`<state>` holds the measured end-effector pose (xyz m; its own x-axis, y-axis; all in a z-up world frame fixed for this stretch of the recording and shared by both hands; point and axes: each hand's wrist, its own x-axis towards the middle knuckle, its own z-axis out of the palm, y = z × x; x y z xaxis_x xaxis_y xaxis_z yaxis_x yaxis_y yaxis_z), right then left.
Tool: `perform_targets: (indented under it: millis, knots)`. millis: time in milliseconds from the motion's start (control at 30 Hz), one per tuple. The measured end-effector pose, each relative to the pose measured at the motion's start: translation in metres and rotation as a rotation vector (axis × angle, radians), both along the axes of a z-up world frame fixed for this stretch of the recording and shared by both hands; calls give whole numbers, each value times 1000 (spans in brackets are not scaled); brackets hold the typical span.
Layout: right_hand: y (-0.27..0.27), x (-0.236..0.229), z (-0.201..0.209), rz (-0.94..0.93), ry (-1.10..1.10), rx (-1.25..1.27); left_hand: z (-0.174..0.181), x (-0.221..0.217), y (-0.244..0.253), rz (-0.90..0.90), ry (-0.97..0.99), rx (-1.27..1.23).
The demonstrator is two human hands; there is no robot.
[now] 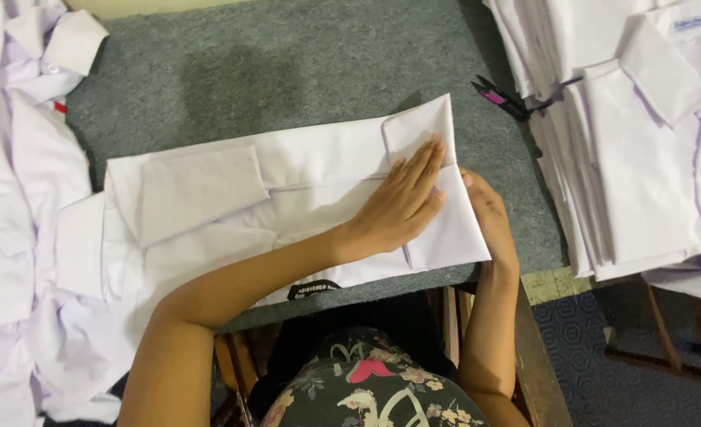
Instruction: Folding a white collared shirt on a flat work surface in a garment production setting.
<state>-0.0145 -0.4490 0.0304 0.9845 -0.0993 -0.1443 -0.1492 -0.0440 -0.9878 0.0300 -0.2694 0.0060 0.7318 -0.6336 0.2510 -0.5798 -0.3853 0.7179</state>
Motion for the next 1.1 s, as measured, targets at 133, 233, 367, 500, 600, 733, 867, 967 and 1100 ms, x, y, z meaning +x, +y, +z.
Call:
perform_targets:
  millis: [133, 233, 367, 500, 600, 733, 867, 967, 1100]
  knots:
    - [18, -5, 4, 236, -313, 23, 4, -8, 7, -10, 194, -145]
    - [35, -2, 4, 304, -336, -2, 10, -14, 15, -50, 239, -215]
    - [68, 3, 1, 418, -385, -63, 29, -21, 38, -66, 299, -388]
    - [112, 12, 26, 517, -480, -131, 42, -34, 52, 39, 284, -665]
    - [145, 18, 48, 590, -605, -201, 40, -38, 70, 96, 290, -709]
    - [186, 23, 63, 704, -649, -294, 36, -45, 91, 175, 316, -796]
    - [237, 20, 70, 862, -670, -373, 29, -56, 116, 268, 337, -886]
    - [276, 13, 69, 957, -610, -528, 20, -67, 136, 346, 351, -959]
    - [321, 6, 64, 1047, -568, -719, 6, -76, 167, 445, 354, -1050]
